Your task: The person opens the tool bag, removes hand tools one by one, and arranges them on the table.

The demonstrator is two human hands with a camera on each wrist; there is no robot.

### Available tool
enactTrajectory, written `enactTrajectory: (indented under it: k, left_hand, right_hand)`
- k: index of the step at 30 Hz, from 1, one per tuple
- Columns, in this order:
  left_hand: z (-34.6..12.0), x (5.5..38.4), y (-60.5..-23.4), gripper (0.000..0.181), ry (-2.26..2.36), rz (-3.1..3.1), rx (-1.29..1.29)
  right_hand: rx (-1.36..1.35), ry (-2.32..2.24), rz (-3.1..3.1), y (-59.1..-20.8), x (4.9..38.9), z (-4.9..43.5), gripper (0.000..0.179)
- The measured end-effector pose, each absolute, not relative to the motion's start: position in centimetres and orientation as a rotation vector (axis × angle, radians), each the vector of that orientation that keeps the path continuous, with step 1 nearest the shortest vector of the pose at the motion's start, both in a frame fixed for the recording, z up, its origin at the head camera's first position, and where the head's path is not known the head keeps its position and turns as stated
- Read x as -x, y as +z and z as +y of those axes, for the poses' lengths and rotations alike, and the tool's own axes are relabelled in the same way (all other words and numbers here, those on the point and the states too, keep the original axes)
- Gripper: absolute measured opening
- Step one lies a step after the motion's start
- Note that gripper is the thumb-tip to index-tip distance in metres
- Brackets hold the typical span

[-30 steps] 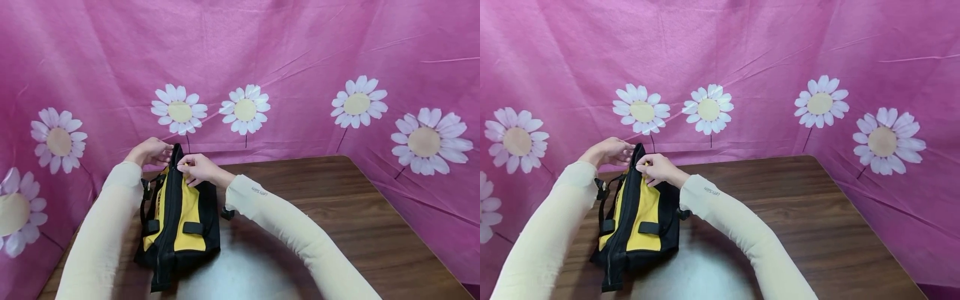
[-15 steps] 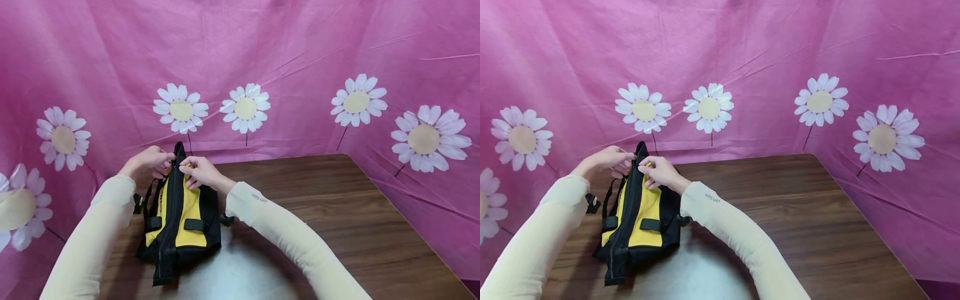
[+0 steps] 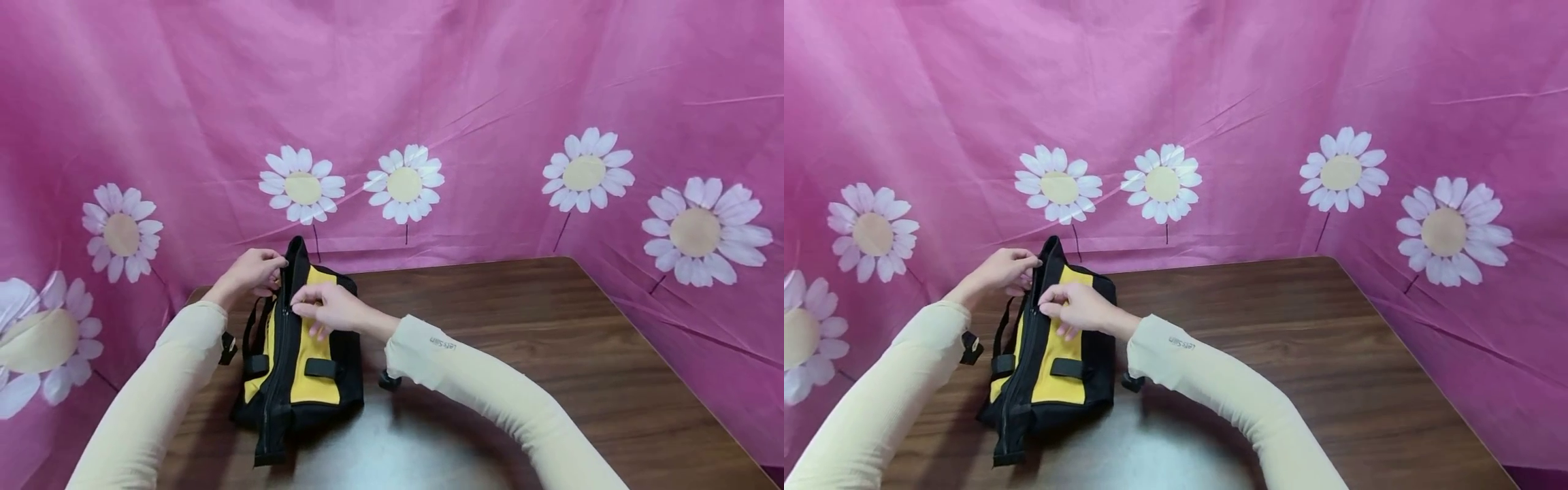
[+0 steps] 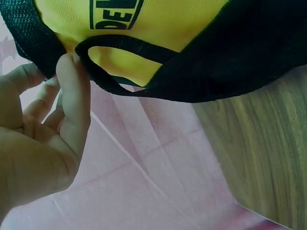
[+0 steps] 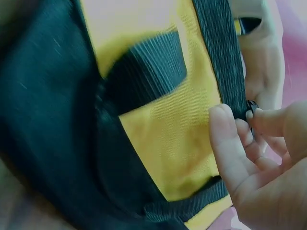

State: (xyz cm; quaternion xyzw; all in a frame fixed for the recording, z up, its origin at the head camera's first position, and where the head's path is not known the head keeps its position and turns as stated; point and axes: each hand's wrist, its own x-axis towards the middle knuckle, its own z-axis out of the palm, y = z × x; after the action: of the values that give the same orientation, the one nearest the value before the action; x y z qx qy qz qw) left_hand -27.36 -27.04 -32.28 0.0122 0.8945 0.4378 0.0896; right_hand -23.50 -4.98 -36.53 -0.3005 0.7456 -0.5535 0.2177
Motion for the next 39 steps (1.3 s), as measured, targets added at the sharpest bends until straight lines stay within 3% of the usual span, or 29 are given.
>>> enactTrajectory:
  k: [11, 27, 39]
  left_hand:
    - [-27.9, 26.4, -31.4, 0.052, 1.199, 2.431, -0.002]
    - [-28.4, 23.3, -32.5, 0.025, 1.209, 2.39, -0.14]
    - [-29.9, 22.6, -33.0, 0.026, 1.345, 2.43, -0.117]
  right_hand:
    - [0.959, -1.482, 2.126, -37.0, 22.5, -4.2, 0.018]
    - [1.057, -1.609, 2.082, -38.4, 21.3, -3.9, 0.014]
    - [1.639, -1.381, 2.32, -38.7, 18.4, -3.3, 0.009]
